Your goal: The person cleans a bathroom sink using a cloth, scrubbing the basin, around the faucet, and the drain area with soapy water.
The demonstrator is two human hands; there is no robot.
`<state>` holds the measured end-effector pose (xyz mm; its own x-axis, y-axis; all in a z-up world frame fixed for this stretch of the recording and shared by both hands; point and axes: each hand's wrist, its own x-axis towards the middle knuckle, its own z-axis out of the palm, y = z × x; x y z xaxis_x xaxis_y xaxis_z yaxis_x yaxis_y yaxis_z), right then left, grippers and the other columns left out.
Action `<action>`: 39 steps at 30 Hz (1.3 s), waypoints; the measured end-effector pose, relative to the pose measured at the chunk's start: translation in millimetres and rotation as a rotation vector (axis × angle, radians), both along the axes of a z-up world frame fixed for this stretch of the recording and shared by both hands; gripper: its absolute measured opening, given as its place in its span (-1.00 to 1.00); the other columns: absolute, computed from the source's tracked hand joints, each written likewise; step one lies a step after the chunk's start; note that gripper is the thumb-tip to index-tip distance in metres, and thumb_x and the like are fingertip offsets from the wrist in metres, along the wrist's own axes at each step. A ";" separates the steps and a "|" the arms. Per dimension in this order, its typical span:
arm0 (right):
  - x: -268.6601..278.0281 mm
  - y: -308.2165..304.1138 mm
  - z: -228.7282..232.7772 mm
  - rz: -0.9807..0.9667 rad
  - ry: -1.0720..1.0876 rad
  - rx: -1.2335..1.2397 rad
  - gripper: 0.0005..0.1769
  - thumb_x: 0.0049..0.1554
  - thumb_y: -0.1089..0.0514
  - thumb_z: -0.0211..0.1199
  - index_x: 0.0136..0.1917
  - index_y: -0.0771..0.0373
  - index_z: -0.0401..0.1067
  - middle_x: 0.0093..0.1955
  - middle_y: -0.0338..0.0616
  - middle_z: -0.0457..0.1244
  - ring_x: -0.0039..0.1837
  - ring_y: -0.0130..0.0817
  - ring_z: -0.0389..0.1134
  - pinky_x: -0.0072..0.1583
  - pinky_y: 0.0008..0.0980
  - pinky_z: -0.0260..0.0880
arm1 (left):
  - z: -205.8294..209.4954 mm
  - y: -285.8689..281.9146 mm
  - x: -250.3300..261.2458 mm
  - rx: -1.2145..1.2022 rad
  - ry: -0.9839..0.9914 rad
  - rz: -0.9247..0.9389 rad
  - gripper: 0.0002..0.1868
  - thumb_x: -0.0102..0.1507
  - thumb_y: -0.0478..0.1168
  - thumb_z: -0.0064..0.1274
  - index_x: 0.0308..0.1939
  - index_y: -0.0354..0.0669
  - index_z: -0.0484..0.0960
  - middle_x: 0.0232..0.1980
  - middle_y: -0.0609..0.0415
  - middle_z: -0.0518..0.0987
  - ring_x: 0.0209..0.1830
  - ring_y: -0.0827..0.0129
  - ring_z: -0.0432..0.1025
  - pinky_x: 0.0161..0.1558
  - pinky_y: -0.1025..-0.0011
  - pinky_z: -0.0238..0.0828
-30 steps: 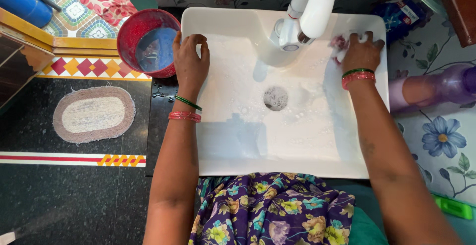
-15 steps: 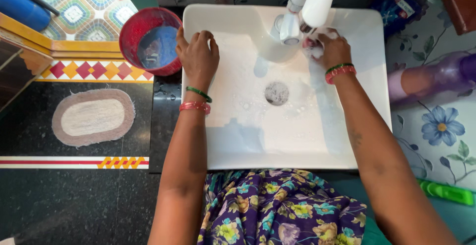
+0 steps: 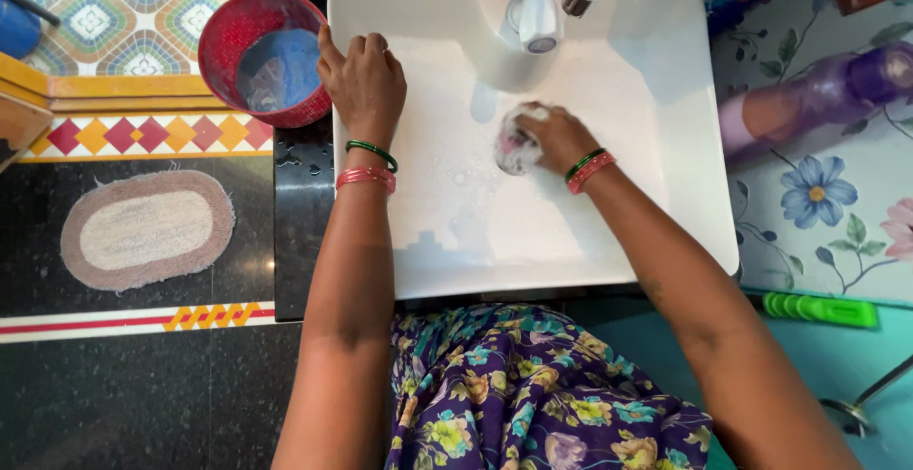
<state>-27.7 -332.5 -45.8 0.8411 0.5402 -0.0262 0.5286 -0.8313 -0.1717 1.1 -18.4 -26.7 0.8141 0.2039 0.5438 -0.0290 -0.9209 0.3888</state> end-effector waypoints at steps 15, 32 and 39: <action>19.8 -107.9 44.8 -0.547 0.293 -0.175 0.03 -0.29 0.24 0.56 0.42 -0.14 0.29 0.21 -0.11 0.29 0.33 0.00 0.28 0.28 -0.08 0.36 | 1.7 -2.6 1.1 0.067 -0.005 0.066 -0.85 0.24 -0.25 0.14 -0.13 -0.14 0.69 -0.05 0.05 0.64 0.43 -0.20 0.19 0.28 -0.07 0.17; -47.9 -56.2 112.5 -0.814 0.548 0.439 -0.15 -0.14 0.41 0.44 0.39 -0.03 0.36 0.27 -0.13 0.10 0.23 -0.29 0.32 -0.02 -0.26 0.55 | -5.5 -0.7 5.4 0.083 0.020 0.052 -0.90 0.27 -0.25 0.12 -0.20 -0.17 0.69 -0.15 0.02 0.66 0.45 -0.28 0.12 0.23 -0.10 0.16; -104.1 -134.7 80.8 -0.551 0.499 -0.514 -0.03 -0.05 -0.11 0.60 0.50 0.14 0.22 0.51 0.10 0.09 0.34 0.07 0.33 0.34 -0.07 0.37 | -4.0 -0.7 3.0 0.082 0.047 0.029 -0.89 0.26 -0.23 0.14 -0.19 -0.17 0.69 -0.14 0.02 0.65 0.47 -0.26 0.08 0.26 -0.10 0.11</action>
<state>-131.8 -467.2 35.0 0.8032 -0.1149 -0.5845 -0.0037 -0.9822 0.1879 4.1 -19.0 -30.6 0.8335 0.1841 0.5209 0.0143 -0.9497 0.3128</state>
